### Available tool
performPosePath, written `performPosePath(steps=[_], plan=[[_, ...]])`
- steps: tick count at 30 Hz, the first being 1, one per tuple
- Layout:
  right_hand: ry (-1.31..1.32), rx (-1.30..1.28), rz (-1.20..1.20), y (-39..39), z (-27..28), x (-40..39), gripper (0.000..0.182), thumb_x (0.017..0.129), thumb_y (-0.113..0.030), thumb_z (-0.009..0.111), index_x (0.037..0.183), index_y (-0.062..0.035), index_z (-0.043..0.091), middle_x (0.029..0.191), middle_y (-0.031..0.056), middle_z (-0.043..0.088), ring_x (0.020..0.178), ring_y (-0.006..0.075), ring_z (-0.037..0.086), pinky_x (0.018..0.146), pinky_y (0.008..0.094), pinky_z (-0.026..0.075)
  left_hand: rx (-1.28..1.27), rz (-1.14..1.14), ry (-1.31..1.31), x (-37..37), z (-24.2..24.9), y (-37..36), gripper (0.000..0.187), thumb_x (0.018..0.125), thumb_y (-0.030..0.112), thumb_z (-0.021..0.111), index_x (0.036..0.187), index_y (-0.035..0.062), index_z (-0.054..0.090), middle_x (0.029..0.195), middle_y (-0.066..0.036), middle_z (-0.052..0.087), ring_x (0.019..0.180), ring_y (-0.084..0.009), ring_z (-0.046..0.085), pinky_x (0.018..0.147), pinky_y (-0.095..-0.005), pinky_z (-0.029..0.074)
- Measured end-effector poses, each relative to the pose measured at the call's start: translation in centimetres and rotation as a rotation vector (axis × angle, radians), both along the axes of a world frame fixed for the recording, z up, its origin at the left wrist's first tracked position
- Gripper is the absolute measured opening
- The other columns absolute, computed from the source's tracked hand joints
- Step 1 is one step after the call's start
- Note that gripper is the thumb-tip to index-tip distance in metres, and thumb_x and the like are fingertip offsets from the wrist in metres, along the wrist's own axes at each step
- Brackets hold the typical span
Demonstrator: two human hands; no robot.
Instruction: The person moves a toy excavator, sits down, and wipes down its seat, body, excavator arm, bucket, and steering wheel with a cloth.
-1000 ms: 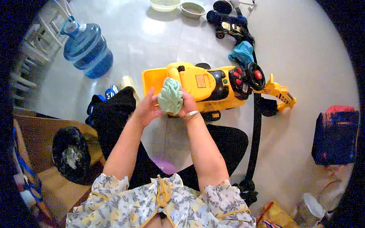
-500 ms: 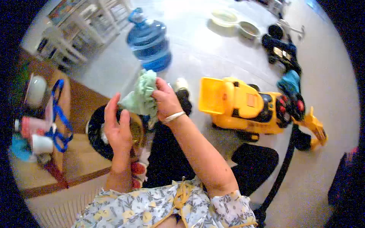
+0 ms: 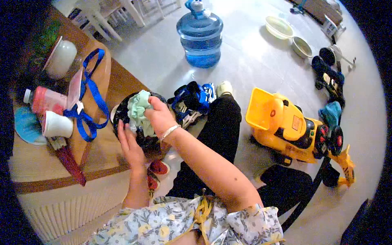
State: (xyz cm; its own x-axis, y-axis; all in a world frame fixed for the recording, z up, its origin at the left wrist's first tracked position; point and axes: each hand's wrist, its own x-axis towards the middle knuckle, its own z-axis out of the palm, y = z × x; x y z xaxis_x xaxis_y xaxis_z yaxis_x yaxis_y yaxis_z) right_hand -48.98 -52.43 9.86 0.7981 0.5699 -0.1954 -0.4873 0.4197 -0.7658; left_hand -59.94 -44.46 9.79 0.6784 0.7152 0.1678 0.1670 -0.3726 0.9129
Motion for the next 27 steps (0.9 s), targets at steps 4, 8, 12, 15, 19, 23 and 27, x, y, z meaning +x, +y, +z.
performPosePath(steps=[4,8,12,15,19,23,27], plan=[[-0.356,-0.301,-0.132,-3.1,-0.1,-0.9,0.039,0.081,-0.002,0.049,0.120,0.0004,0.049,0.109,0.0059,0.057,0.102,0.0152,0.052,0.089,0.0283,0.042,-0.180,-0.338,-0.161,1.6,3.3,-4.7,0.054,0.096,0.025,0.047,0.142,0.0017,0.033,0.143,-0.015,0.038,0.130,-0.0259,0.037,0.108,-0.0382,0.029],[-0.459,-0.181,-0.137,-11.7,2.8,-1.8,0.045,0.087,-0.012,0.057,0.129,-0.0004,0.046,0.120,0.0085,0.053,0.113,0.0184,0.048,0.098,0.0318,0.038,-0.100,-0.552,-0.121,4.2,5.5,-9.8,0.056,0.090,0.013,0.058,0.140,0.0000,0.035,0.137,-0.014,0.043,0.122,-0.0212,0.044,0.103,-0.0350,0.035],[-0.935,-0.578,-0.223,-23.8,2.3,-1.5,0.046,0.085,-0.012,0.058,0.129,-0.0022,0.051,0.137,0.0180,0.041,0.130,0.0331,0.036,0.109,0.0404,0.028,-0.396,-0.731,-0.132,8.8,3.6,-15.8,0.034,0.087,0.005,0.061,0.121,-0.0001,0.057,0.116,-0.007,0.060,0.105,-0.0144,0.055,0.093,-0.0277,0.043],[-0.675,-0.954,-0.327,-33.8,0.1,-1.6,0.043,0.088,-0.024,0.059,0.126,-0.0044,0.054,0.134,0.0189,0.043,0.127,0.0318,0.040,0.108,0.0392,0.030,-0.547,-0.873,-0.076,12.7,0.4,-22.5,0.030,0.086,0.005,0.062,0.116,0.0015,0.062,0.105,-0.004,0.064,0.094,-0.0092,0.056,0.084,-0.0245,0.045],[-0.430,-1.354,-0.577,-44.3,-6.8,-1.6,0.046,0.086,-0.025,0.059,0.123,0.0000,0.052,0.134,0.0227,0.042,0.127,0.0369,0.039,0.108,0.0407,0.031,-0.519,-0.959,0.081,18.0,-7.2,-29.8,0.031,0.085,0.011,0.062,0.114,0.0001,0.063,0.102,-0.008,0.065,0.089,-0.0145,0.061,0.081,-0.0263,0.047],[-0.426,-1.764,-0.702,-47.1,-12.2,1.4,0.047,0.083,-0.022,0.061,0.125,-0.0027,0.049,0.135,0.0222,0.041,0.128,0.0382,0.036,0.109,0.0438,0.029,0.077,-0.990,0.201,22.8,-15.0,-34.1,0.036,0.079,0.008,0.058,0.114,-0.0015,0.060,0.099,-0.020,0.062,0.098,-0.0344,0.058,0.088,-0.0388,0.046],[-0.543,-1.855,-0.666,-48.5,-15.2,3.6,0.043,0.085,-0.019,0.058,0.125,-0.0062,0.049,0.136,0.0151,0.041,0.128,0.0351,0.036,0.107,0.0456,0.029,0.367,-1.026,0.329,25.2,-21.4,-37.1,0.044,0.076,0.002,0.054,0.119,-0.0032,0.052,0.111,-0.029,0.051,0.105,-0.0438,0.049,0.094,-0.0448,0.042]])
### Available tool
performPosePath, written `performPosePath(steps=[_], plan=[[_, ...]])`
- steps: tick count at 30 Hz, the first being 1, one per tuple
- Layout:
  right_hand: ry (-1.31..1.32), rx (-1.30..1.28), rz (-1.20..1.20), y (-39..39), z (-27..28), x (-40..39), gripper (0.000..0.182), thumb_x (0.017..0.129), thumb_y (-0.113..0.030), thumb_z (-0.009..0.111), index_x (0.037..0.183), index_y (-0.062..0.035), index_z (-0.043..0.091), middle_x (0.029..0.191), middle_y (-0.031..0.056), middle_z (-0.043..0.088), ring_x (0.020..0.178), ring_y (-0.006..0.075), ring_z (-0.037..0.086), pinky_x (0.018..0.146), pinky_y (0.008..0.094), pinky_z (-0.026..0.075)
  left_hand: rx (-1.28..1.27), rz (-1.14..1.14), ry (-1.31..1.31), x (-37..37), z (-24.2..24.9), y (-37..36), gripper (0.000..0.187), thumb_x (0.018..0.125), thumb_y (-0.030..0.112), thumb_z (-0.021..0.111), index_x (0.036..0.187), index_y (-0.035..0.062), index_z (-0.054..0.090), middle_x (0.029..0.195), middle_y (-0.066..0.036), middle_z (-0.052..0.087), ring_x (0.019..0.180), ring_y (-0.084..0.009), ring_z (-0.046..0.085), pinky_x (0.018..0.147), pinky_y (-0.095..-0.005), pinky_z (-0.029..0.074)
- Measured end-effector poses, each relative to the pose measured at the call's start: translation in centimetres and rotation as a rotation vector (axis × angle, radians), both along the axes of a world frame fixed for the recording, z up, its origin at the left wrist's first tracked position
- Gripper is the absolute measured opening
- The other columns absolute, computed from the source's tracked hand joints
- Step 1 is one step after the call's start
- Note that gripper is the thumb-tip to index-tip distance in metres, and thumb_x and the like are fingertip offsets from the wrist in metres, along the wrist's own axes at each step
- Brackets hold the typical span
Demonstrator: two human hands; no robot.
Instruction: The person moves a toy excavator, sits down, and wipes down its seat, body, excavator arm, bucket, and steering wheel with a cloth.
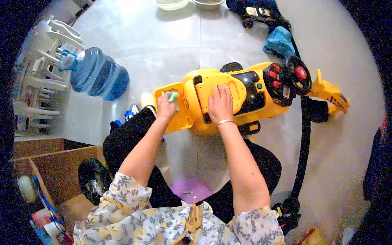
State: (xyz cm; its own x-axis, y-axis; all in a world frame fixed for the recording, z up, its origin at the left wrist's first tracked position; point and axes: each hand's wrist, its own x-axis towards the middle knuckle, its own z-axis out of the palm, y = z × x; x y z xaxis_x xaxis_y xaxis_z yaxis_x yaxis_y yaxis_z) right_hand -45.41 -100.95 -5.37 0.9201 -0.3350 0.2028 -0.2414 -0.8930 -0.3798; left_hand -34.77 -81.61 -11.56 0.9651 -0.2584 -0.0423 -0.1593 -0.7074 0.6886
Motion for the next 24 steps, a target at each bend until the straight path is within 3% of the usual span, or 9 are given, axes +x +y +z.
performPosePath(steps=[3,5,7,12,13,16,19,20,24], plan=[[0.035,-0.114,-0.045,0.7,-1.5,-0.8,0.042,0.086,-0.021,0.056,0.126,-0.0101,0.049,0.134,0.0116,0.043,0.125,0.0331,0.038,0.105,0.0461,0.031,0.086,-0.022,0.065,-0.6,-3.2,-0.8,0.047,0.075,-0.001,0.056,0.121,-0.0016,0.052,0.117,-0.027,0.048,0.105,-0.0456,0.050,0.092,-0.0451,0.044],[0.042,-0.124,-0.055,0.9,-1.7,-0.9,0.042,0.087,-0.023,0.055,0.128,-0.0135,0.049,0.133,0.0095,0.044,0.122,0.0316,0.040,0.103,0.0459,0.032,0.231,-0.193,0.082,-0.6,-5.0,-0.8,0.048,0.073,-0.001,0.059,0.121,0.0012,0.053,0.117,-0.025,0.049,0.108,-0.0438,0.050,0.091,-0.0455,0.045],[0.010,-0.132,-0.052,0.7,-1.8,-0.9,0.045,0.086,-0.023,0.055,0.129,-0.0147,0.048,0.133,0.0088,0.044,0.122,0.0305,0.040,0.102,0.0456,0.032,0.149,-0.135,-0.040,-0.9,-6.4,-1.4,0.041,0.070,0.001,0.063,0.111,0.0026,0.061,0.114,-0.022,0.053,0.104,-0.0418,0.054,0.087,-0.0457,0.048],[-0.018,-0.149,-0.059,0.7,-1.9,-0.9,0.042,0.087,-0.022,0.051,0.128,-0.0142,0.050,0.134,0.0076,0.045,0.122,0.0285,0.041,0.101,0.0426,0.032,0.367,-0.371,0.062,-1.8,-4.1,-0.7,0.023,0.065,0.008,0.069,0.088,0.0033,0.068,0.106,-0.019,0.060,0.086,-0.0400,0.062,0.077,-0.0459,0.052],[-0.012,-0.141,-0.063,0.8,-1.8,-0.9,0.042,0.087,-0.022,0.051,0.128,-0.0144,0.050,0.134,0.0076,0.046,0.123,0.0284,0.041,0.101,0.0425,0.032,0.372,-0.377,0.058,-1.4,-3.9,-0.4,0.023,0.065,0.008,0.069,0.088,0.0033,0.068,0.106,-0.019,0.060,0.086,-0.0400,0.062,0.077,-0.0459,0.052],[-0.036,-0.132,-0.061,0.7,-2.2,-1.0,0.042,0.087,-0.022,0.051,0.128,-0.0147,0.050,0.135,0.0075,0.045,0.124,0.0282,0.040,0.102,0.0426,0.032,0.513,-0.705,0.218,1.5,-2.3,-0.1,0.019,0.068,0.010,0.066,0.087,0.0063,0.070,0.091,-0.017,0.066,0.088,-0.0344,0.065,0.079,-0.0437,0.052],[-0.059,-0.142,-0.066,0.6,-2.3,-1.0,0.047,0.082,-0.023,0.057,0.127,-0.0169,0.049,0.133,0.0074,0.045,0.121,0.0280,0.042,0.100,0.0440,0.034,0.310,-0.561,0.301,1.8,-2.7,0.2,0.019,0.071,0.010,0.062,0.087,0.0073,0.071,0.092,-0.017,0.066,0.088,-0.0339,0.065,0.078,-0.0434,0.052],[-0.058,-0.138,-0.077,0.6,-2.3,-1.0,0.047,0.082,-0.023,0.057,0.127,-0.0169,0.049,0.133,0.0074,0.045,0.121,0.0280,0.042,0.100,0.0440,0.034,0.396,-0.790,0.099,1.8,-2.5,0.7,0.018,0.073,0.015,0.061,0.087,0.0060,0.068,0.089,-0.019,0.066,0.084,-0.0360,0.065,0.076,-0.0419,0.052],[-0.041,-0.133,-0.081,0.7,-2.3,-1.1,0.044,0.085,-0.023,0.054,0.128,-0.0168,0.049,0.134,0.0067,0.045,0.123,0.0277,0.041,0.101,0.0434,0.033,0.644,-1.033,0.227,0.9,-0.5,0.1,0.020,0.075,0.021,0.061,0.089,0.0085,0.069,0.091,-0.016,0.067,0.085,-0.0337,0.065,0.079,-0.0427,0.051]])
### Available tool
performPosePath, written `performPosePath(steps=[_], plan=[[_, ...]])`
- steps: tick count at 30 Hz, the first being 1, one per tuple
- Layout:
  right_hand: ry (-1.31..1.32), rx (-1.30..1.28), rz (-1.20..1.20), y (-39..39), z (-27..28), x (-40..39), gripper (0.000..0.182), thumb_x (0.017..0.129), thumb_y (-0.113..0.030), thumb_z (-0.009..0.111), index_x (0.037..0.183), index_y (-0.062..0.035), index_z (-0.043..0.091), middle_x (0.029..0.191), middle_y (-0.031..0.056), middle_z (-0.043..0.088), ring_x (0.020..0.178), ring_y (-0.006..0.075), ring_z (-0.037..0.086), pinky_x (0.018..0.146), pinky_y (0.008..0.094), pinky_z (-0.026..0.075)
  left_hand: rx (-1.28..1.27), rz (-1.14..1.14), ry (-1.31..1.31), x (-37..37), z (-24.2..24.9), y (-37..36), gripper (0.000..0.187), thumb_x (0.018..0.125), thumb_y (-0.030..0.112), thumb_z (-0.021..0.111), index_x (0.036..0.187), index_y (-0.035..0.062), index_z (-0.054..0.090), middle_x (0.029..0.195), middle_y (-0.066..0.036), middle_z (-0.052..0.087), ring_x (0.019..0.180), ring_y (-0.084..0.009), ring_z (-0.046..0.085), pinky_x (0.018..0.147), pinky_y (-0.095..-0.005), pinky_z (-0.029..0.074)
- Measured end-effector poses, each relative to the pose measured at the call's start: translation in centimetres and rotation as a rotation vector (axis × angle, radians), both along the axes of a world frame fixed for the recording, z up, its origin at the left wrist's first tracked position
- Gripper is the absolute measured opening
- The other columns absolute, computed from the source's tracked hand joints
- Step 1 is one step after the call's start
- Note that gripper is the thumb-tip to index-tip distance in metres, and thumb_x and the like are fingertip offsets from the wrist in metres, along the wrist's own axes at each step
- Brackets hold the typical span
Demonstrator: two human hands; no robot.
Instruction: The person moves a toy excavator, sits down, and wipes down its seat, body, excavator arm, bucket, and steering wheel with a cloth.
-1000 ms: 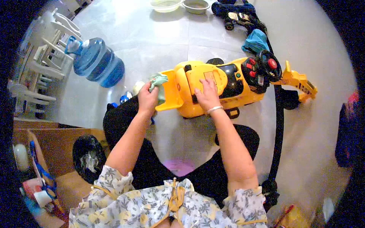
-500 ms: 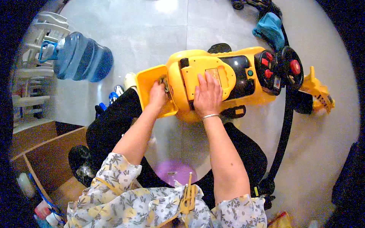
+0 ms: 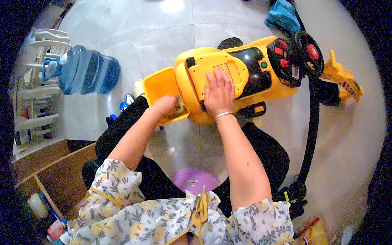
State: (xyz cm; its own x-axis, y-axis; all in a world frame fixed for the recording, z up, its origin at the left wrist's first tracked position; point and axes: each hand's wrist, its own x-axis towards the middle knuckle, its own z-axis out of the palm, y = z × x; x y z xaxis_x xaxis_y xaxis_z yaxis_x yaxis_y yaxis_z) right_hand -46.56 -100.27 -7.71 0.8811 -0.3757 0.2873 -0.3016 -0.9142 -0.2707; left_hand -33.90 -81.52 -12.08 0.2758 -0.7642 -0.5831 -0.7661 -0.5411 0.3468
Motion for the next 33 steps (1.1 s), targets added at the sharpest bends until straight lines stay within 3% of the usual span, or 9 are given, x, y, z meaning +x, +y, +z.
performPosePath(steps=[2,6,15,18,20,27,30,31,33], plan=[[0.016,0.010,0.003,-0.1,0.1,-0.1,0.043,0.088,-0.024,0.051,0.130,-0.0155,0.049,0.136,0.0071,0.044,0.124,0.0284,0.040,0.103,0.0428,0.032,0.232,-0.163,-0.081,-1.0,1.8,-0.6,0.022,0.074,0.016,0.061,0.093,0.0121,0.071,0.104,-0.009,0.068,0.097,-0.0272,0.064,0.087,-0.0407,0.047],[-0.006,0.000,0.004,-0.2,-0.1,0.0,0.043,0.085,-0.024,0.054,0.127,-0.0171,0.049,0.134,0.0062,0.045,0.123,0.0276,0.040,0.102,0.0432,0.033,0.261,-0.243,-0.125,-0.6,2.5,-0.1,0.024,0.075,0.022,0.063,0.096,0.0155,0.071,0.104,-0.006,0.069,0.100,-0.0236,0.064,0.092,-0.0390,0.043],[-0.039,-0.015,-0.014,-0.2,-0.7,0.2,0.043,0.081,-0.025,0.059,0.123,-0.0201,0.051,0.131,0.0033,0.047,0.120,0.0249,0.042,0.100,0.0425,0.034,0.332,-0.417,-0.301,1.6,5.7,-0.1,0.020,0.080,0.025,0.062,0.095,0.0154,0.072,0.096,-0.005,0.069,0.087,-0.0246,0.067,0.071,-0.0385,0.052],[-0.038,-0.033,-0.028,0.0,-0.7,0.2,0.043,0.081,-0.026,0.060,0.123,-0.0214,0.051,0.131,0.0022,0.047,0.120,0.0241,0.042,0.099,0.0426,0.034,0.292,-0.297,-0.537,3.2,5.7,-0.1,0.017,0.083,0.021,0.059,0.093,0.0159,0.072,0.092,-0.005,0.069,0.084,-0.0236,0.068,0.068,-0.0370,0.052],[-0.026,-0.038,-0.040,0.0,-0.6,0.2,0.044,0.080,-0.026,0.060,0.123,-0.0219,0.052,0.131,0.0017,0.047,0.120,0.0238,0.042,0.099,0.0428,0.034,0.053,0.042,-0.665,4.0,5.0,0.3,0.018,0.082,0.021,0.058,0.095,0.0133,0.067,0.085,-0.005,0.067,0.081,-0.0257,0.068,0.066,-0.0426,0.054],[-0.021,-0.021,-0.025,-0.1,-0.4,0.2,0.044,0.081,-0.025,0.060,0.124,-0.0219,0.051,0.131,0.0030,0.047,0.120,0.0241,0.042,0.099,0.0421,0.035,-0.042,0.082,-0.475,0.8,-1.0,0.7,0.021,0.086,0.023,0.052,0.100,0.0110,0.062,0.102,-0.014,0.062,0.091,-0.0311,0.064,0.072,-0.0432,0.054],[-0.022,-0.025,-0.021,0.0,-0.2,0.0,0.045,0.081,-0.025,0.059,0.125,-0.0212,0.051,0.131,0.0038,0.047,0.120,0.0245,0.042,0.099,0.0419,0.035,-0.046,0.476,-0.376,-1.8,-1.1,-0.4,0.025,0.087,0.024,0.050,0.102,0.0107,0.065,0.100,-0.012,0.059,0.098,-0.0305,0.060,0.077,-0.0457,0.053],[-0.041,-0.038,-0.018,0.0,-0.1,0.1,0.045,0.081,-0.025,0.059,0.125,-0.0208,0.051,0.130,0.0042,0.047,0.120,0.0247,0.042,0.099,0.0419,0.035,-0.044,0.476,-0.380,-1.8,-0.5,-0.1,0.025,0.087,0.024,0.050,0.102,0.0107,0.065,0.100,-0.012,0.059,0.098,-0.0305,0.060,0.077,-0.0457,0.053],[-0.050,-0.030,-0.018,0.0,-0.1,0.2,0.044,0.082,-0.025,0.059,0.125,-0.0207,0.051,0.130,0.0040,0.047,0.120,0.0248,0.042,0.099,0.0419,0.034,0.177,-0.070,-0.388,-1.7,0.9,0.4,0.022,0.086,0.021,0.053,0.093,0.0098,0.071,0.105,-0.009,0.060,0.102,-0.0234,0.060,0.074,-0.0390,0.053]])
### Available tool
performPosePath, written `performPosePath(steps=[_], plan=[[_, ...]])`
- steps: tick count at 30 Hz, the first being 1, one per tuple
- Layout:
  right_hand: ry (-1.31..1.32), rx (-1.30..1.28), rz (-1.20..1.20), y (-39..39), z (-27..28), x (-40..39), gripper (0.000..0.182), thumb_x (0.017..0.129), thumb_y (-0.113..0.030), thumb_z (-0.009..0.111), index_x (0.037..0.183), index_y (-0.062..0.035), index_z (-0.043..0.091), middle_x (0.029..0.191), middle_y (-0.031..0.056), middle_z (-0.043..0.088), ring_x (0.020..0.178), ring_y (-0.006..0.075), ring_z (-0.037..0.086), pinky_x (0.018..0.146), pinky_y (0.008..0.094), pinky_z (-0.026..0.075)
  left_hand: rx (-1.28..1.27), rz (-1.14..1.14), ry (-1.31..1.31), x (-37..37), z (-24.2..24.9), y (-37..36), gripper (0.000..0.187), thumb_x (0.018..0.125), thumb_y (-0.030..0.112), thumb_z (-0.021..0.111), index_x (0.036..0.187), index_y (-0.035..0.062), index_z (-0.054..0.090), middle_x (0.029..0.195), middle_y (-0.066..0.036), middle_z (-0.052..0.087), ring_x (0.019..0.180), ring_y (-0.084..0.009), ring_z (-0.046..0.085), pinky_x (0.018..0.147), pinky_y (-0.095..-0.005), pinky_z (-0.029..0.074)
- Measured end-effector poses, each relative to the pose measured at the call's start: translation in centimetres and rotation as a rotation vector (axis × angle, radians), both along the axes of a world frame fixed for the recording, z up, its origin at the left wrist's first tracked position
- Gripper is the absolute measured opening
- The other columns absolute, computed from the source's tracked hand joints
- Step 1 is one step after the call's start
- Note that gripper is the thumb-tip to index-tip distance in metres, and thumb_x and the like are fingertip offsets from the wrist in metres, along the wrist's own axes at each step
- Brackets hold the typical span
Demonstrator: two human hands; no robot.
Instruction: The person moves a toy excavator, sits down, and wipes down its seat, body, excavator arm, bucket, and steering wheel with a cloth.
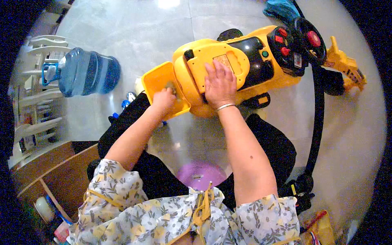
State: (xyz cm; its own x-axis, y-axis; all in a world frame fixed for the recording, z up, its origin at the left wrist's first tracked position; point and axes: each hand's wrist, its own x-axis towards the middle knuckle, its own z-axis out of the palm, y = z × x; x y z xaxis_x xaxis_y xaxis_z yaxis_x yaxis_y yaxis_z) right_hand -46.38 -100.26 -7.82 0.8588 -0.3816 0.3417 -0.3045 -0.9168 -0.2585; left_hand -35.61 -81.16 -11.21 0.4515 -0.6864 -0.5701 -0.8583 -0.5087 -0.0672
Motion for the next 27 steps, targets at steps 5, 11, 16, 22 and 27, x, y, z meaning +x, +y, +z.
performPosePath(steps=[5,11,16,22,27], plan=[[0.024,0.029,-0.010,-0.3,-0.4,-0.1,0.043,0.083,-0.025,0.058,0.125,-0.0208,0.051,0.131,0.0034,0.047,0.121,0.0242,0.041,0.100,0.0420,0.034,0.120,-0.121,-0.063,0.6,3.8,0.5,0.020,0.085,0.022,0.055,0.090,0.0135,0.072,0.102,-0.006,0.063,0.098,-0.0225,0.061,0.076,-0.0379,0.050],[0.032,0.033,-0.020,0.0,-0.1,-0.1,0.044,0.082,-0.025,0.058,0.125,-0.0205,0.050,0.133,0.0033,0.045,0.123,0.0239,0.039,0.101,0.0428,0.033,-0.137,-0.078,-0.383,5.3,6.1,1.3,0.014,0.081,0.021,0.059,0.084,0.0138,0.071,0.096,-0.004,0.061,0.092,-0.0208,0.061,0.074,-0.0375,0.049],[0.041,0.065,-0.011,-0.1,-0.4,-0.2,0.041,0.083,-0.026,0.058,0.123,-0.0200,0.051,0.133,0.0033,0.045,0.123,0.0238,0.040,0.101,0.0427,0.033,-0.086,0.145,-0.386,6.8,7.6,1.6,0.010,0.082,0.016,0.060,0.082,0.0142,0.071,0.094,-0.003,0.061,0.093,-0.0208,0.064,0.071,-0.0374,0.053],[0.021,0.046,-0.019,0.1,0.0,-0.2,0.040,0.086,-0.024,0.054,0.125,-0.0191,0.050,0.132,0.0031,0.046,0.122,0.0239,0.041,0.102,0.0405,0.032,-0.286,0.290,-0.419,7.6,11.4,2.5,0.018,0.073,0.028,0.066,0.083,0.0134,0.069,0.087,-0.008,0.062,0.081,-0.0275,0.065,0.068,-0.0406,0.053],[0.032,0.056,-0.018,0.0,-0.2,-0.3,0.040,0.086,-0.024,0.054,0.125,-0.0194,0.050,0.132,0.0028,0.046,0.121,0.0237,0.041,0.101,0.0405,0.032,-0.435,0.387,-0.408,7.8,11.2,2.3,0.023,0.072,0.030,0.065,0.084,0.0104,0.070,0.086,-0.009,0.064,0.080,-0.0292,0.065,0.068,-0.0407,0.053]])
